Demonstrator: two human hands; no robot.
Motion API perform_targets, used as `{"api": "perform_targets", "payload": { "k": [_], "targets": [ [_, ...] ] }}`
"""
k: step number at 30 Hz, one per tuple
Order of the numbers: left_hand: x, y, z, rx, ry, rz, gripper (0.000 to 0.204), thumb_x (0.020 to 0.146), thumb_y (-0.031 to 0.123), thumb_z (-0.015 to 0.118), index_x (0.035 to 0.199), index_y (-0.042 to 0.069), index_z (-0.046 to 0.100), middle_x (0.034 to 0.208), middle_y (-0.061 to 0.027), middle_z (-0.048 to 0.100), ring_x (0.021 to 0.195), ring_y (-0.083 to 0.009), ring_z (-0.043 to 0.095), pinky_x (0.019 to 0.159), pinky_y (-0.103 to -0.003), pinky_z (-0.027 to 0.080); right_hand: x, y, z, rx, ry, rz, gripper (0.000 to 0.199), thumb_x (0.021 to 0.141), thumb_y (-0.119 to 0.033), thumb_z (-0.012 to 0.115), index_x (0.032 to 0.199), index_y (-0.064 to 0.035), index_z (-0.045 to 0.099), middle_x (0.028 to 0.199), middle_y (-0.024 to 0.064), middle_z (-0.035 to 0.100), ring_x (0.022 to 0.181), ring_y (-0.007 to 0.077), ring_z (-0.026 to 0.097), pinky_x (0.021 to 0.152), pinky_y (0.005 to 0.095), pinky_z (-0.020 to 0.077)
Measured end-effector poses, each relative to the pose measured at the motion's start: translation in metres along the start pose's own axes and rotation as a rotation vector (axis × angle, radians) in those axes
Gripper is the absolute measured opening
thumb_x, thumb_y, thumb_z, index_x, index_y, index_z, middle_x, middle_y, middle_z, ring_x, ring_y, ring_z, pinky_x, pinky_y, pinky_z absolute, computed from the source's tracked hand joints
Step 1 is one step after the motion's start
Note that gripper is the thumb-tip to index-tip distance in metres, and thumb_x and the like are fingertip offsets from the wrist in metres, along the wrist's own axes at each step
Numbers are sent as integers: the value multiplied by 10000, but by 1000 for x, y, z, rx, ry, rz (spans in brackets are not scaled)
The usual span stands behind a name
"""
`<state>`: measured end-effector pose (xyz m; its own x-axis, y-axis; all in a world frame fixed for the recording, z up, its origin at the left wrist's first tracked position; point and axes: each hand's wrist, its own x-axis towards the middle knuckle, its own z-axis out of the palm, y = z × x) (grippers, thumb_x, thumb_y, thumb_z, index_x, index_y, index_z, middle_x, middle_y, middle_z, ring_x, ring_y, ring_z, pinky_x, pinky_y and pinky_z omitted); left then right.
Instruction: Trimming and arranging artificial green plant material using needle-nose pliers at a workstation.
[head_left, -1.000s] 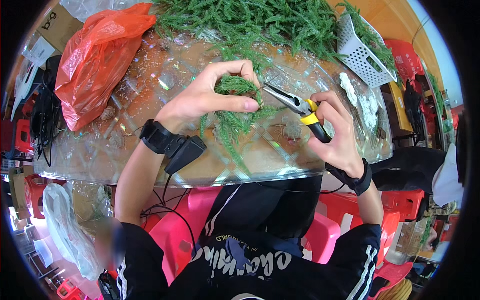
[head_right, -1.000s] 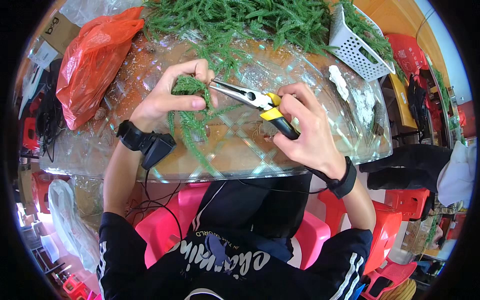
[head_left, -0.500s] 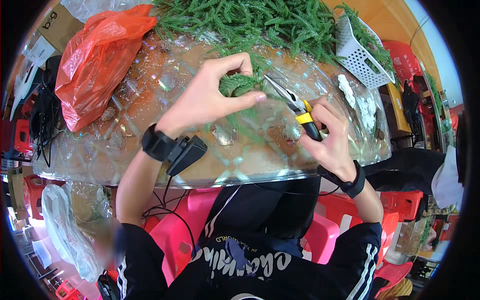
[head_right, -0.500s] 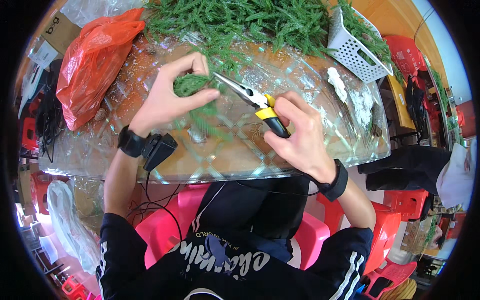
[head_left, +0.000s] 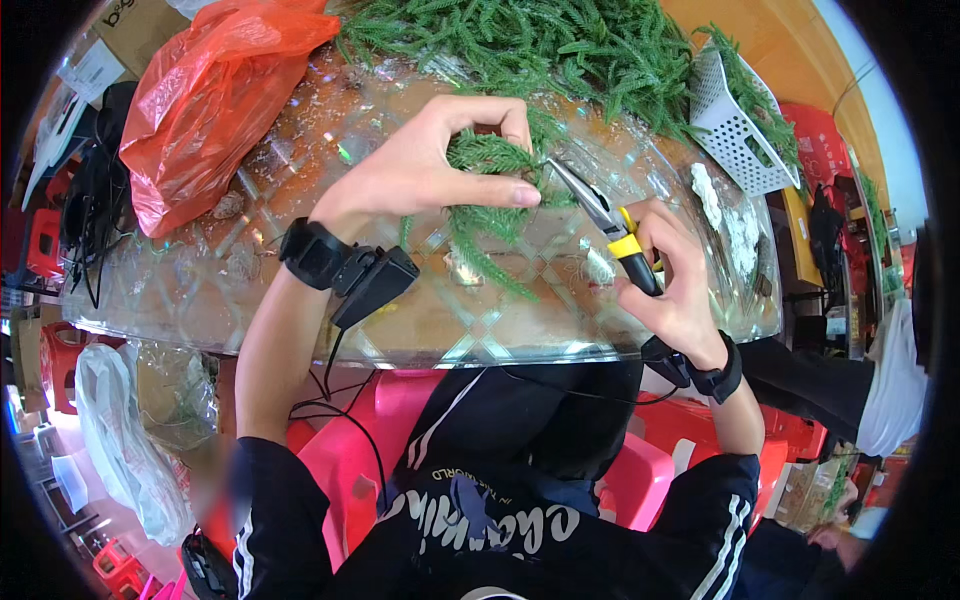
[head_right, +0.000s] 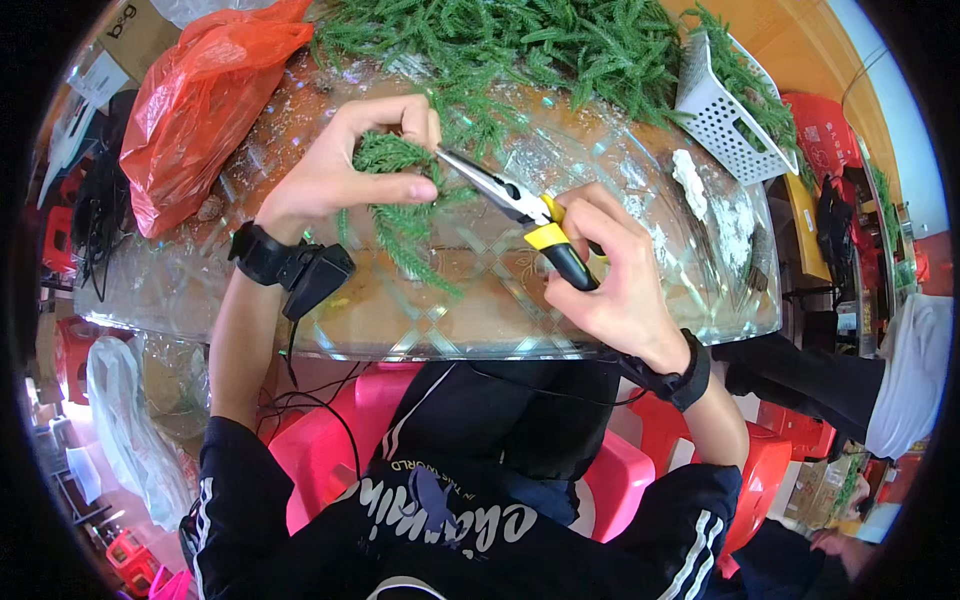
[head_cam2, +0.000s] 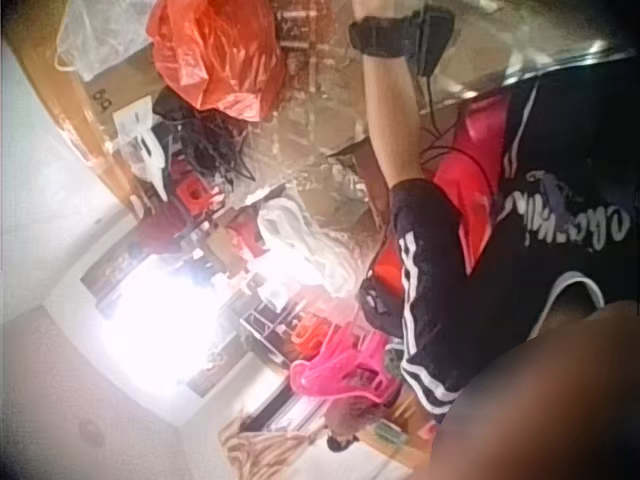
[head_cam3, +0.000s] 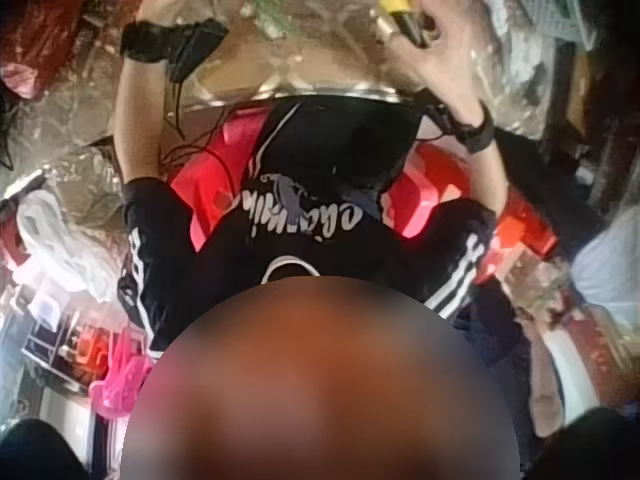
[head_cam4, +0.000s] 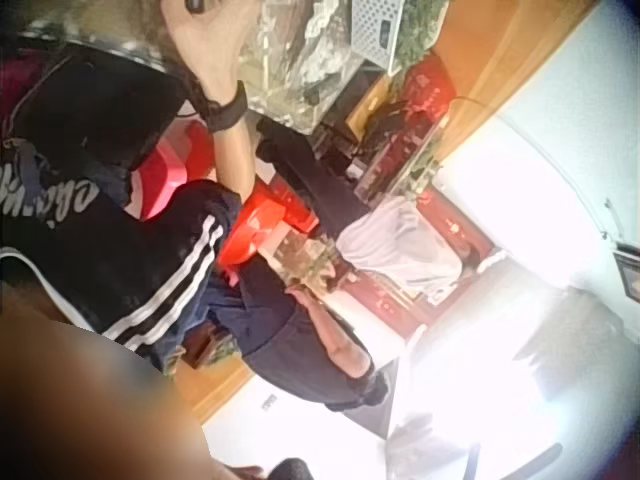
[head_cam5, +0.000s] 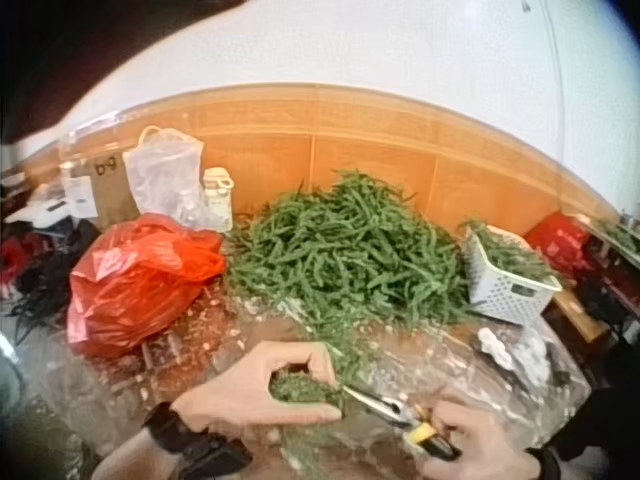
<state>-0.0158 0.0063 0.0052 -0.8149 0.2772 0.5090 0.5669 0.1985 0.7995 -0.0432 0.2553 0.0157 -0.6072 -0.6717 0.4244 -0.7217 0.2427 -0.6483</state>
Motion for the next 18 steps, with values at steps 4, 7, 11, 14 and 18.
{"api": "perform_targets", "payload": {
  "k": [4,7,11,14,18],
  "targets": [
    [-2,-3,1,-148,-67,4,263,689,52,670,707,63,408,706,-6,414,650,-126,394,602,-264,329,-4,-4,1,7,-34,47,285,549,-1,566,631,-21,294,639,69,341,582,203,351,546,263,307],
    [0,3,7,167,-19,90,259,678,42,666,710,63,410,709,-23,418,647,-153,397,604,-274,337,-8,-5,2,-19,-46,187,286,551,-2,566,629,-21,291,639,68,340,569,203,338,536,264,307],
    [4,10,14,866,126,284,256,660,39,668,717,58,419,713,-54,430,642,-200,404,602,-292,351,-11,1,7,66,-124,533,288,556,-3,567,622,-17,286,629,66,323,550,199,310,520,265,303],
    [2,9,14,961,167,339,266,650,54,678,720,42,423,701,-76,440,638,-230,414,599,-304,363,-11,3,9,127,-104,524,277,565,-5,569,641,-10,304,645,75,328,562,209,319,525,282,307],
    [1,0,9,545,102,41,293,658,97,699,720,15,425,667,-89,457,614,-234,429,586,-310,375,-9,3,2,-142,-62,221,268,570,-4,576,666,-6,326,675,89,355,589,230,366,547,300,330]
  ]
}}
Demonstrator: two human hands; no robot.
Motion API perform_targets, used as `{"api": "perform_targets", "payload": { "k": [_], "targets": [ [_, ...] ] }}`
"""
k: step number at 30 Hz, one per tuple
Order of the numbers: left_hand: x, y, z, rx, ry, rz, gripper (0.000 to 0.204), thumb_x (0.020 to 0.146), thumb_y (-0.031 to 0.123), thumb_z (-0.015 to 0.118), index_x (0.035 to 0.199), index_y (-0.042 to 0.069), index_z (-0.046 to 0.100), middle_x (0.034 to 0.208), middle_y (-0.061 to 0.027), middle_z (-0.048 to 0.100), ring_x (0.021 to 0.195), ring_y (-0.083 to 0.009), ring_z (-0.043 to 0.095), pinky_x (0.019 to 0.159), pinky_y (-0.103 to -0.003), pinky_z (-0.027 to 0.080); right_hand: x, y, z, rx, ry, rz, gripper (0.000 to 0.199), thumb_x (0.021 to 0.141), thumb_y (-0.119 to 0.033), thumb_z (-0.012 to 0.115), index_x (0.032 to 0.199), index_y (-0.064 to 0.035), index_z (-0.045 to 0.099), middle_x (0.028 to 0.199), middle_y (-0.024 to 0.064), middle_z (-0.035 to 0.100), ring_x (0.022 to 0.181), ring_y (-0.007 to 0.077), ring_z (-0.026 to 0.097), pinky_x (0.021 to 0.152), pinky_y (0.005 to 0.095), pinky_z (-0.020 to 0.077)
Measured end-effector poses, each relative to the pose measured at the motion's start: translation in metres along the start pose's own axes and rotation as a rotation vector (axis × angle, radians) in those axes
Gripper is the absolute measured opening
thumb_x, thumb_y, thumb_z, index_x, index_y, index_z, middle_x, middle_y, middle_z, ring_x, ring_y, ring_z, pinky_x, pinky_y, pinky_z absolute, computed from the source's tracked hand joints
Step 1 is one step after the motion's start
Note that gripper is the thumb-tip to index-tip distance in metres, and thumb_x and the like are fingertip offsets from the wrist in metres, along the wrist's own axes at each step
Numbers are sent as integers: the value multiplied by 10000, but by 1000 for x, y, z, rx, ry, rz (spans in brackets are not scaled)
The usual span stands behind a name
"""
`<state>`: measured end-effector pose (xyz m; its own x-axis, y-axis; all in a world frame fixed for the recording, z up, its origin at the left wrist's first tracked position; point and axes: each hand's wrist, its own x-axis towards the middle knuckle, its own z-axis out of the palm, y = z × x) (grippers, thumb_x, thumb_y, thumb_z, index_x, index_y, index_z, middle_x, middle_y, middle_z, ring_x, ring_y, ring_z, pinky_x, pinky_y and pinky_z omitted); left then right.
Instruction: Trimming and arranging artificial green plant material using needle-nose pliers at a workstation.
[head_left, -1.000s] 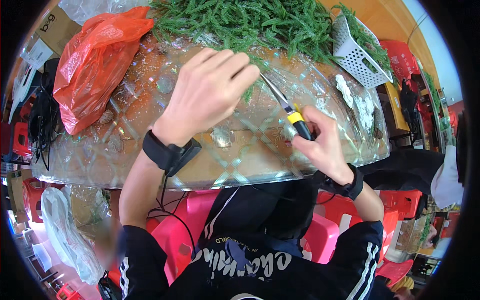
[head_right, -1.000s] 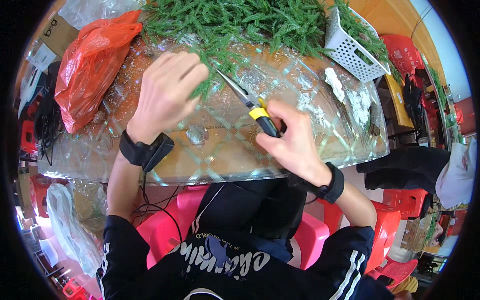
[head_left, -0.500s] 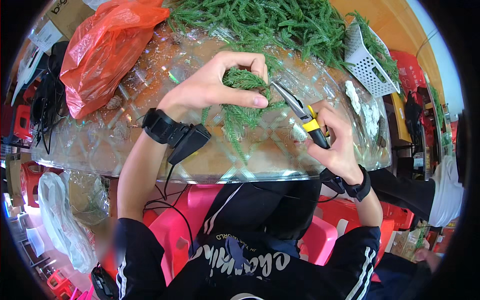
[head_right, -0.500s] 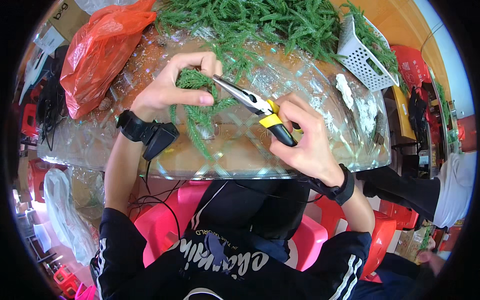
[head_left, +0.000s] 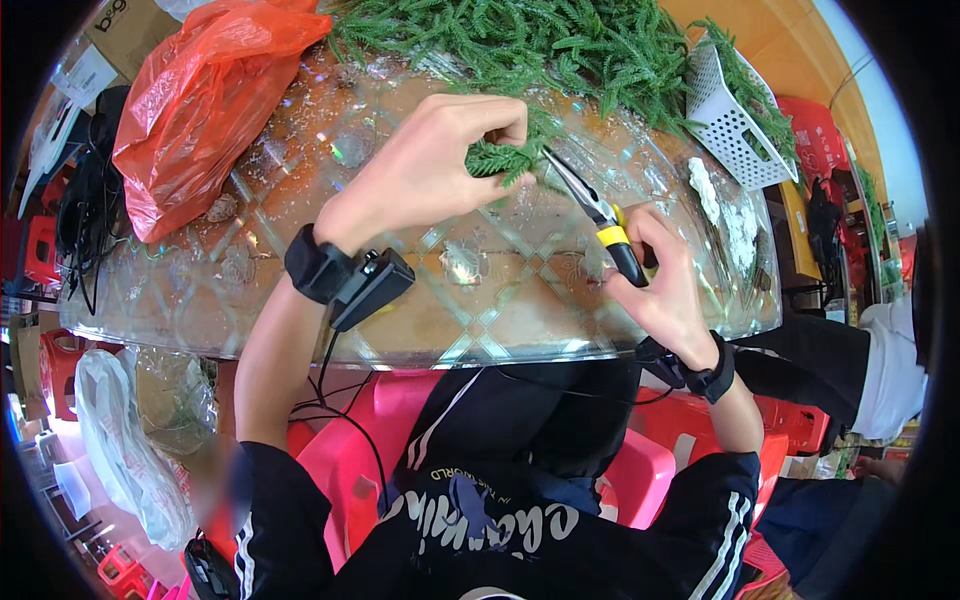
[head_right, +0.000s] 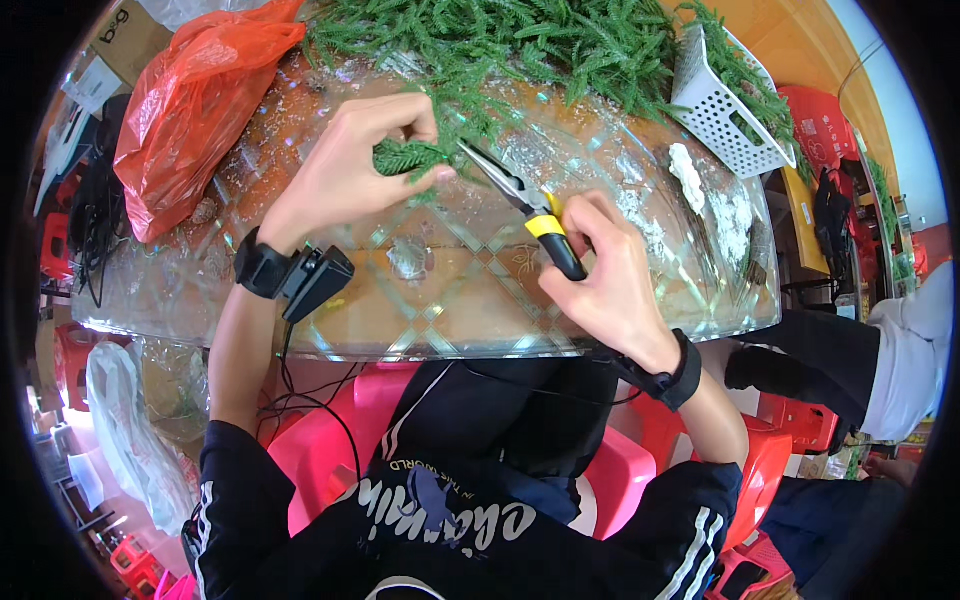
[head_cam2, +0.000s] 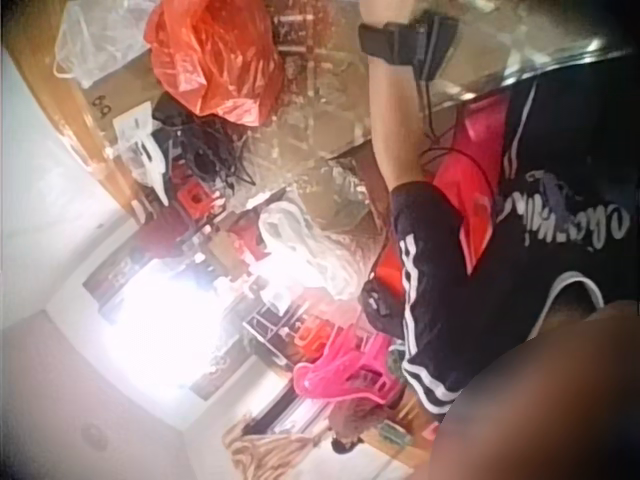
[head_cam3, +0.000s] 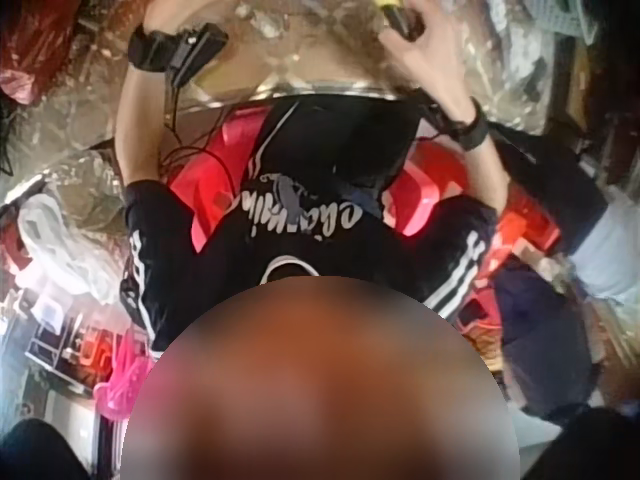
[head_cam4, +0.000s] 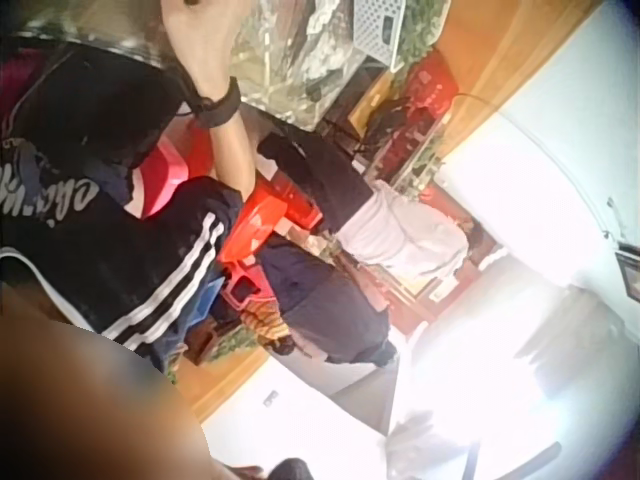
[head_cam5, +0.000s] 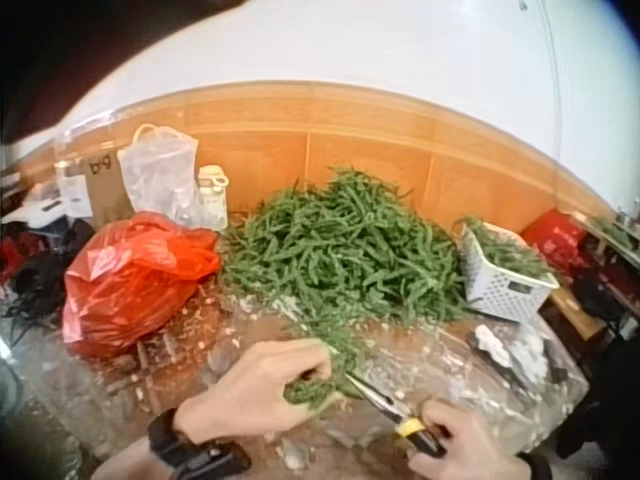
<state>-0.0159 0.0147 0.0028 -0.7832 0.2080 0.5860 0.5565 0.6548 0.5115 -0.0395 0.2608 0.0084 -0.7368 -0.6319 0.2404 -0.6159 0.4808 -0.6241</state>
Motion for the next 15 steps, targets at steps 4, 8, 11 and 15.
{"api": "perform_targets", "payload": {
  "k": [4,8,11,15],
  "targets": [
    [-2,-9,7,-163,-145,-74,330,658,127,713,720,-3,415,643,-97,448,587,-241,416,573,-317,378,-7,3,-5,-122,-44,17,244,589,25,549,675,-18,324,802,119,439,715,265,463,658,286,382],
    [-5,-12,10,-171,-292,-117,331,668,122,705,726,-3,404,650,-94,437,589,-229,395,575,-306,371,-12,5,-3,-87,-100,66,268,593,14,576,685,-10,326,817,137,435,713,316,447,686,314,401],
    [-3,-8,5,-181,-330,-208,332,667,117,701,731,-1,397,652,-101,428,612,-226,402,591,-298,372,-15,10,-3,-75,-102,80,281,595,4,597,686,-10,332,815,134,432,714,314,448,684,311,400],
    [-2,-15,1,-46,-218,-184,332,678,138,702,733,4,403,668,-84,442,652,-192,429,635,-291,371,-21,21,-5,-118,-94,79,277,610,-14,624,699,-7,362,809,125,427,700,308,446,671,319,398]
  ]
}}
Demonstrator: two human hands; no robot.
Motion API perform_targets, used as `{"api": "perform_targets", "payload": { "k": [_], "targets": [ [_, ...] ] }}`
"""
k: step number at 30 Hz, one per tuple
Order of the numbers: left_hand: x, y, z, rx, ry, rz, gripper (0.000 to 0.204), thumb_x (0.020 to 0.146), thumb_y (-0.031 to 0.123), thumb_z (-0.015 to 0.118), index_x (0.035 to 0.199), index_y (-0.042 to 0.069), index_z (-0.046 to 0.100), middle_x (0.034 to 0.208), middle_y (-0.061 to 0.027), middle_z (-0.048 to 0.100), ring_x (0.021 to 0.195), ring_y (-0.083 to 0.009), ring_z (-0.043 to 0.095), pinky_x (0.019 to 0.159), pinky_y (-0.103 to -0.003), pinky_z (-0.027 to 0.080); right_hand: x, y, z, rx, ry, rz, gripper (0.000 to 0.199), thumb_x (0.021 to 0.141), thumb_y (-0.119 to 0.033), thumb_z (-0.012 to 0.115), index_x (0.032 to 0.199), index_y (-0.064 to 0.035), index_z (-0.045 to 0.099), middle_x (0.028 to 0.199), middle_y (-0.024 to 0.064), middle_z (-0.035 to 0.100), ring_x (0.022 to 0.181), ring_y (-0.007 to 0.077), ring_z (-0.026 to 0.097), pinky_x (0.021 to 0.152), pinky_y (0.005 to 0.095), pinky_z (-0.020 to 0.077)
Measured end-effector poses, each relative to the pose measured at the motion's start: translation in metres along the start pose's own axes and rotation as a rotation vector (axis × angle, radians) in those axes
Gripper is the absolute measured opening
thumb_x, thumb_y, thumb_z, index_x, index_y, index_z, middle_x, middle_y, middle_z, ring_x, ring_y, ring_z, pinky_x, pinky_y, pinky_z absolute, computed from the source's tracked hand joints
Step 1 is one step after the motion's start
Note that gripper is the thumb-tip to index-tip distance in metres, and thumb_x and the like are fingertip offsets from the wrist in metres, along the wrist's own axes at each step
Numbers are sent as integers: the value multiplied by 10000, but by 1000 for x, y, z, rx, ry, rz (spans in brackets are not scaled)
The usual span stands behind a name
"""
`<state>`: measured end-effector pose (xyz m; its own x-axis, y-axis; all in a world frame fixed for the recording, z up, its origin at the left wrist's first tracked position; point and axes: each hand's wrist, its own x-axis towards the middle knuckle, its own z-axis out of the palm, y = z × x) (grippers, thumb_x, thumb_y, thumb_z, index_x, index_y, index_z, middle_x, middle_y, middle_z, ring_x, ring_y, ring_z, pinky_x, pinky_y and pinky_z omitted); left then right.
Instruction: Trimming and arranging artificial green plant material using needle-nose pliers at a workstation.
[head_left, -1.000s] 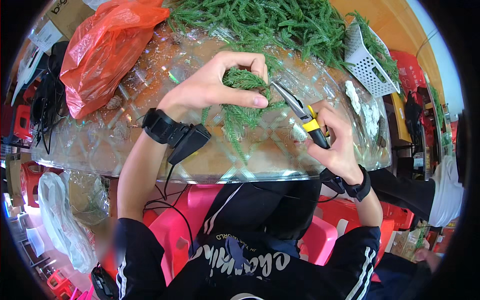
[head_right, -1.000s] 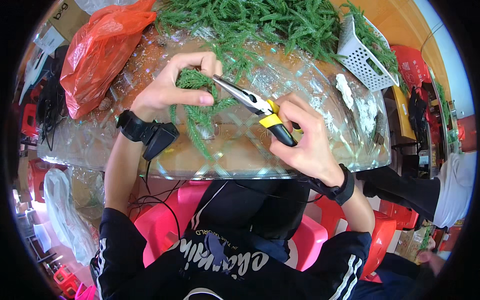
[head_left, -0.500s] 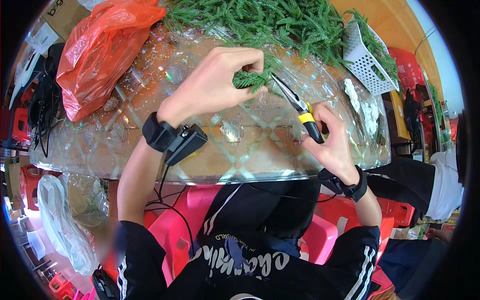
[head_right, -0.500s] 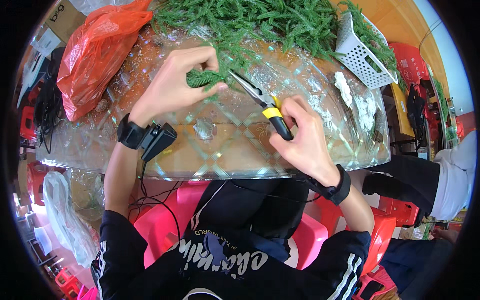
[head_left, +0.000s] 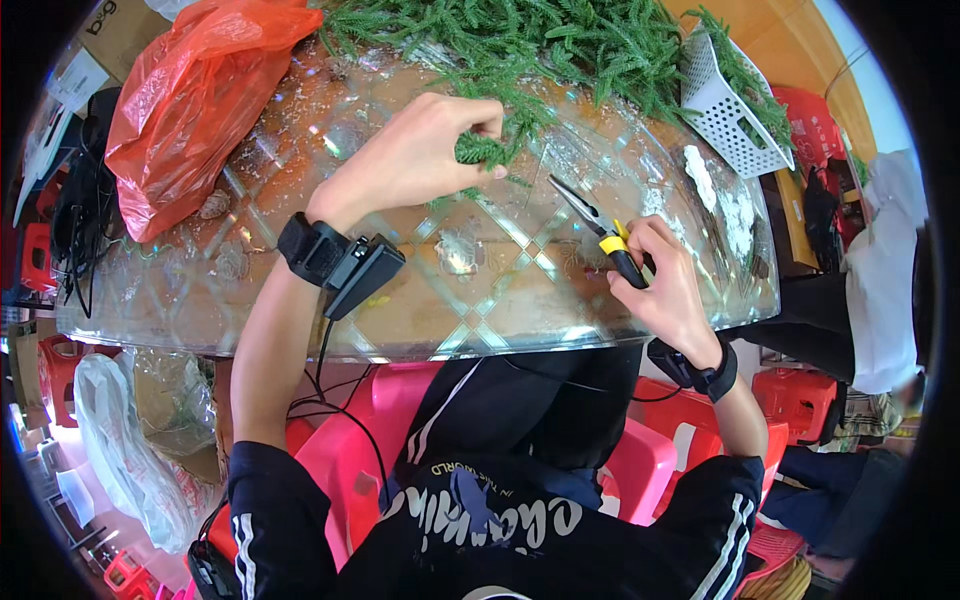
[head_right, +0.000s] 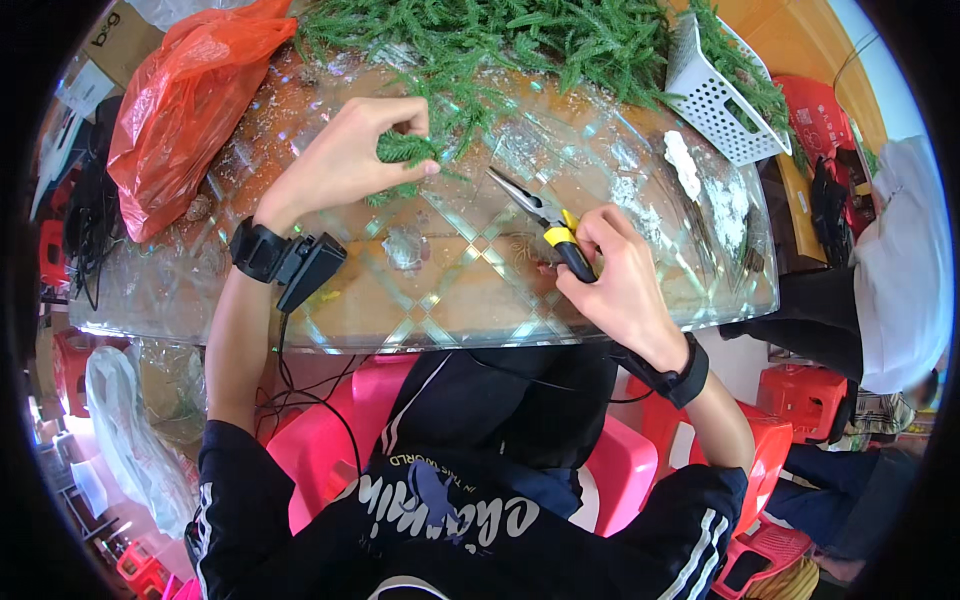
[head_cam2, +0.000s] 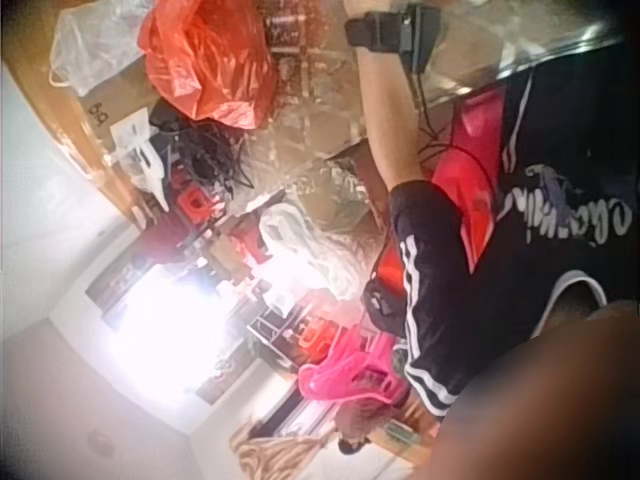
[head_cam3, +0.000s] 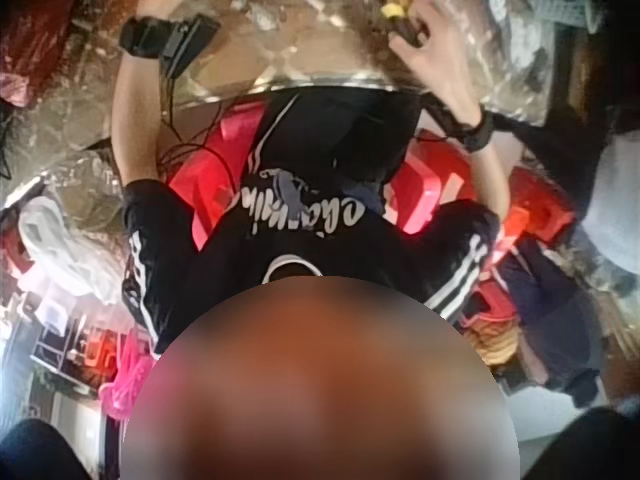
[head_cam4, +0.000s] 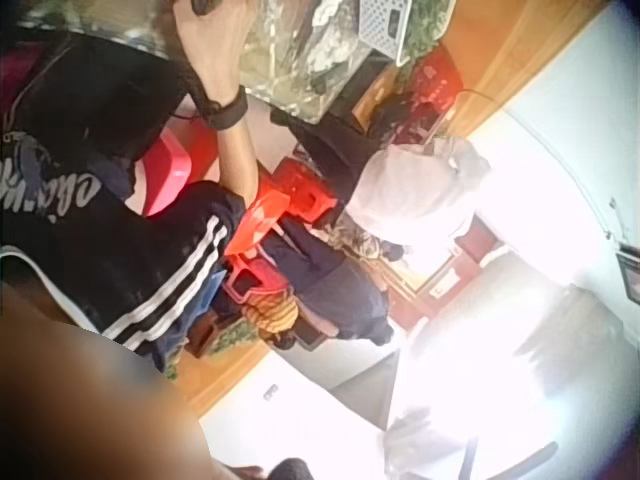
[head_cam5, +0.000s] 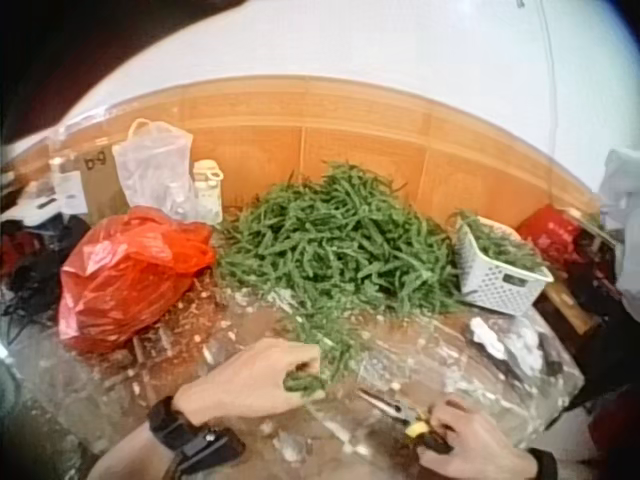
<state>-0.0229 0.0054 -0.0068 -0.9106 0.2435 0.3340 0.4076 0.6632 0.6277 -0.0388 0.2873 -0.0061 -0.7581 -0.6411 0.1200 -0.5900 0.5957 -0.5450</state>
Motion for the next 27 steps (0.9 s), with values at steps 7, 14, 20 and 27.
{"api": "perform_targets", "payload": {
  "k": [7,14,20,27],
  "targets": [
    [-2,7,1,-367,-32,69,332,693,191,715,741,15,437,698,-26,463,701,-116,418,673,-267,356,-4,3,9,-78,-26,-11,234,663,-39,644,747,-6,428,832,113,413,726,286,446,668,348,394],
    [-2,13,6,-601,-138,80,328,681,141,719,704,46,406,736,-23,489,753,-118,459,712,-270,357,1,-4,12,-327,-18,-133,208,702,-35,639,813,-8,465,944,134,430,853,295,468,716,345,398],
    [-4,18,10,-682,-206,73,368,657,166,735,681,57,384,741,-34,509,753,-124,478,704,-273,365,27,-36,-16,-199,294,-489,263,700,5,646,901,-1,477,984,148,540,911,286,532,793,377,420],
    [-9,22,8,-927,-257,33,331,674,198,732,719,43,444,720,-1,498,729,-93,453,684,-242,354,45,-56,-3,169,297,-719,310,704,86,633,951,10,461,862,153,606,841,249,572,789,374,443]
  ]
}}
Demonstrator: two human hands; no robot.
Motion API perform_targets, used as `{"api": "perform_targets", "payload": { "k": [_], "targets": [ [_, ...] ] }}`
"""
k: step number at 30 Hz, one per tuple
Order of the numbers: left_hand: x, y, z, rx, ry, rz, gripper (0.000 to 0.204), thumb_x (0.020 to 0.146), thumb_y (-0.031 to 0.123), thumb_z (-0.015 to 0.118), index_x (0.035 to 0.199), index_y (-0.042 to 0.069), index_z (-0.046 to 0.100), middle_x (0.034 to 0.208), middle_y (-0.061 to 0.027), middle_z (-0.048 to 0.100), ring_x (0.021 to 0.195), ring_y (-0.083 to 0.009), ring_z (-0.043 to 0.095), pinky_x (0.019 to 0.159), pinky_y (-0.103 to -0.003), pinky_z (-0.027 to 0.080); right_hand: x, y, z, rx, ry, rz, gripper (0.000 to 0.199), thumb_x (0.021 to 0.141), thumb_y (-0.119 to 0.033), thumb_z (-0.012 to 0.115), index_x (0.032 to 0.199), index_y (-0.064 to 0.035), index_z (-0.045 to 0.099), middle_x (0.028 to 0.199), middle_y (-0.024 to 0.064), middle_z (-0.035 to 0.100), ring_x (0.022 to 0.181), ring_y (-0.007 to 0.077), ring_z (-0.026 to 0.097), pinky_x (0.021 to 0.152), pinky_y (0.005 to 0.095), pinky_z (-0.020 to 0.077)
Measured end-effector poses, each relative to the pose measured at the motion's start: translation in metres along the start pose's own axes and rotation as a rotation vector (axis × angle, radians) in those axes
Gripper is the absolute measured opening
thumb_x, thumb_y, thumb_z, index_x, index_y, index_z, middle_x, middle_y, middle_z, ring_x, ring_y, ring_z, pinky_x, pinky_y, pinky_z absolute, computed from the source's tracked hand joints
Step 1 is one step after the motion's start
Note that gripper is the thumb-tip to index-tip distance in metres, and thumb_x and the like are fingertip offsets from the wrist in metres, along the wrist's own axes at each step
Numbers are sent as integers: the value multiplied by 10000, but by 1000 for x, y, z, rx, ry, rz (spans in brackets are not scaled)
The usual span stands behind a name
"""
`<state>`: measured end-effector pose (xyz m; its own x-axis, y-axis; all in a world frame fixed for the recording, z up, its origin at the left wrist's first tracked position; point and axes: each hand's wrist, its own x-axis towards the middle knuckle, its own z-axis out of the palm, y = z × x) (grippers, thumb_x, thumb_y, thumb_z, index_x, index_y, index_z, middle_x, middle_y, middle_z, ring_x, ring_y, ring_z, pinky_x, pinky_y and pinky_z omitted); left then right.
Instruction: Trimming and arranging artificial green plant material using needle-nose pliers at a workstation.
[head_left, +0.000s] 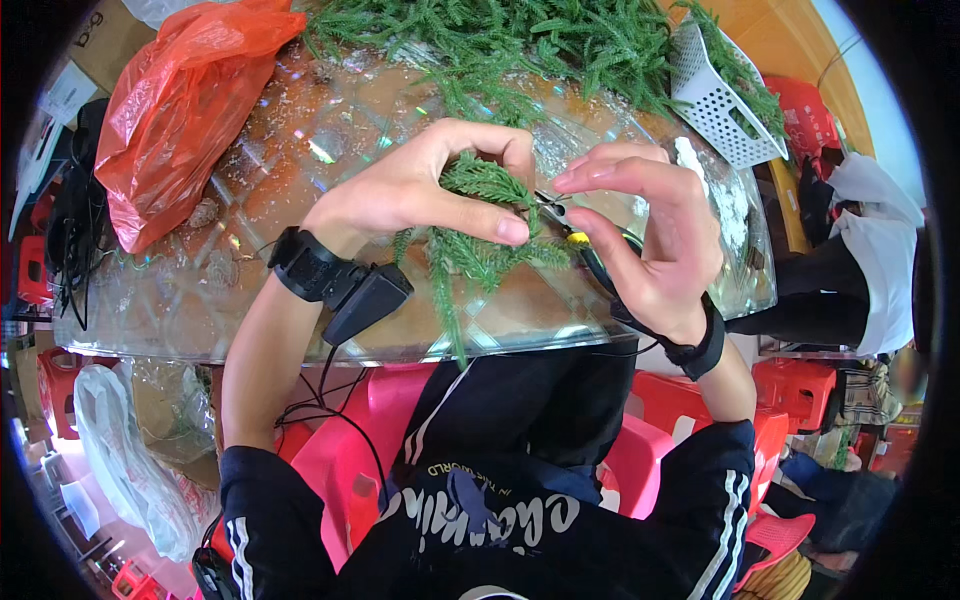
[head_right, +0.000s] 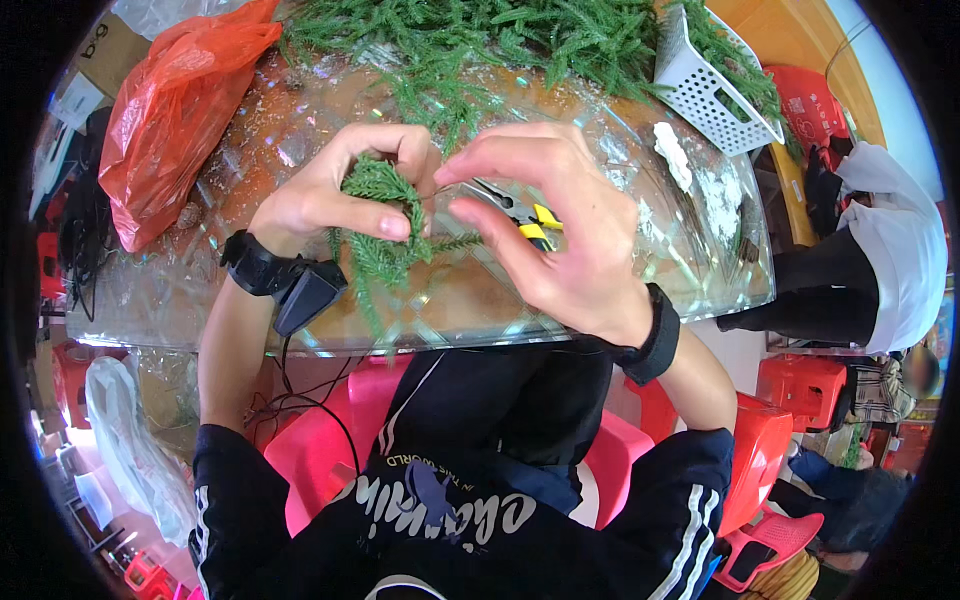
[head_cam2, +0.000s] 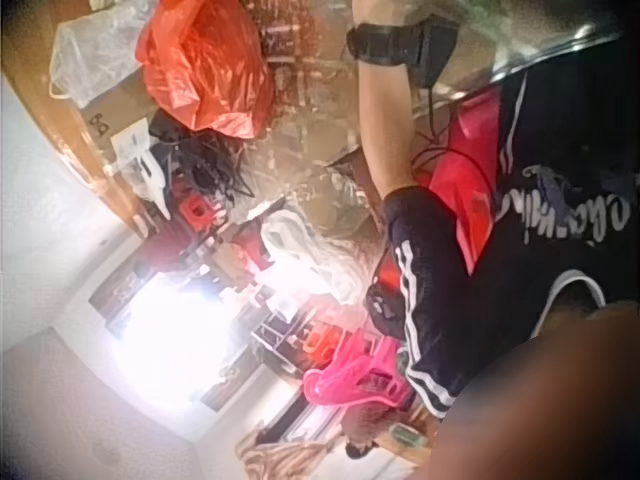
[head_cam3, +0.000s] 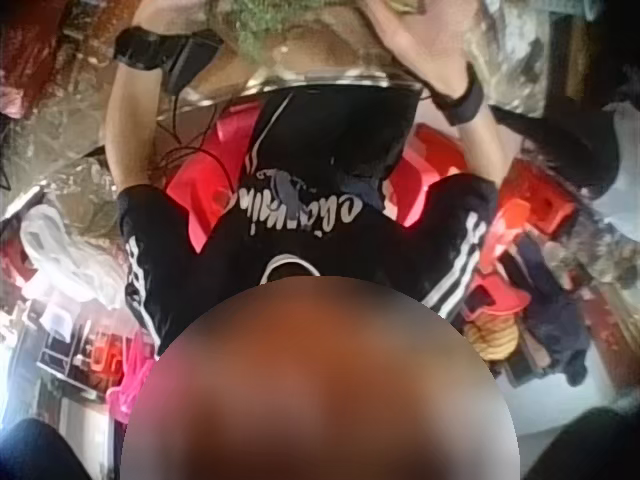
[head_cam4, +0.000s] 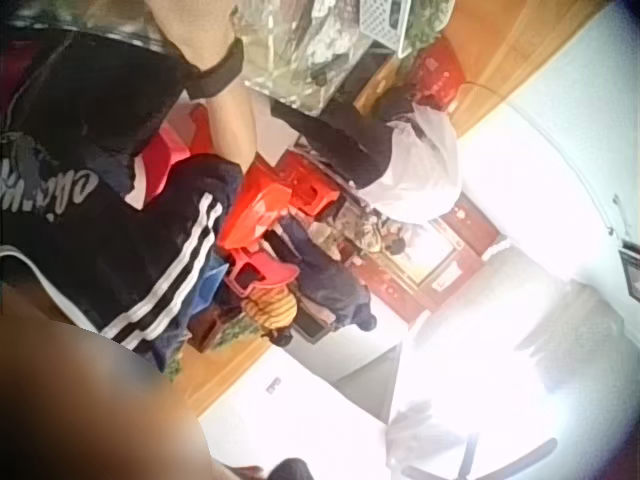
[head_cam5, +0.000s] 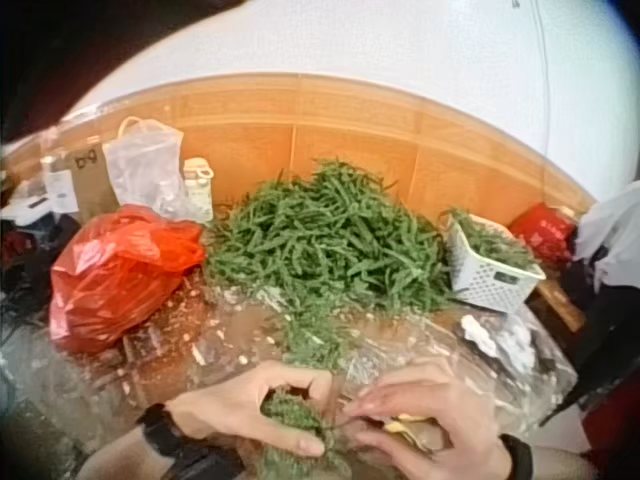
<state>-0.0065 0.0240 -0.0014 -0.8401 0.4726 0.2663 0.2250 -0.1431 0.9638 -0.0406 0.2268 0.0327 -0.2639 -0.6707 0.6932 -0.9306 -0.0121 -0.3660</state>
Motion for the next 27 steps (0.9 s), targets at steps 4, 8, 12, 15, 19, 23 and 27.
{"api": "perform_targets", "payload": {
  "k": [4,8,12,15,19,23,27],
  "targets": [
    [-2,-1,-1,-100,-21,6,284,701,194,720,740,37,487,712,13,499,731,-65,445,669,-229,351,0,0,9,152,88,30,288,720,116,612,925,4,444,826,168,604,792,235,580,751,341,456],
    [2,6,2,117,38,81,270,649,95,699,696,50,437,702,-13,470,706,-122,481,637,-289,393,1,-2,15,237,207,85,260,733,127,592,844,-21,410,782,164,603,737,215,584,684,303,465],
    [4,15,6,973,159,376,275,541,11,661,683,55,429,695,-38,454,680,-184,491,624,-316,406,1,1,14,306,264,363,288,738,135,568,792,-49,354,752,146,606,707,183,584,619,268,462],
    [8,10,10,1396,198,566,291,475,9,637,691,55,447,694,-50,449,674,-211,481,619,-318,396,4,9,9,362,180,737,314,738,141,550,776,-65,317,746,140,610,699,160,582,596,247,453],
    [7,6,12,1385,196,606,305,445,33,636,693,50,459,692,-64,446,669,-229,472,604,-317,385,10,13,-9,753,20,1007,273,735,142,538,873,-31,379,760,141,611,692,143,583,599,235,456],
    [6,7,10,1035,182,441,288,520,16,684,679,40,445,679,-70,465,646,-225,482,586,-301,388,18,-2,-23,695,-65,882,311,730,129,560,987,-2,445,769,112,620,679,143,591,606,234,462],
    [6,6,13,764,166,381,303,591,22,722,671,30,430,662,-76,483,615,-237,484,561,-298,386,10,-3,-27,161,-176,389,438,717,128,582,1113,10,436,812,93,625,667,144,599,609,248,476]
  ]
}}
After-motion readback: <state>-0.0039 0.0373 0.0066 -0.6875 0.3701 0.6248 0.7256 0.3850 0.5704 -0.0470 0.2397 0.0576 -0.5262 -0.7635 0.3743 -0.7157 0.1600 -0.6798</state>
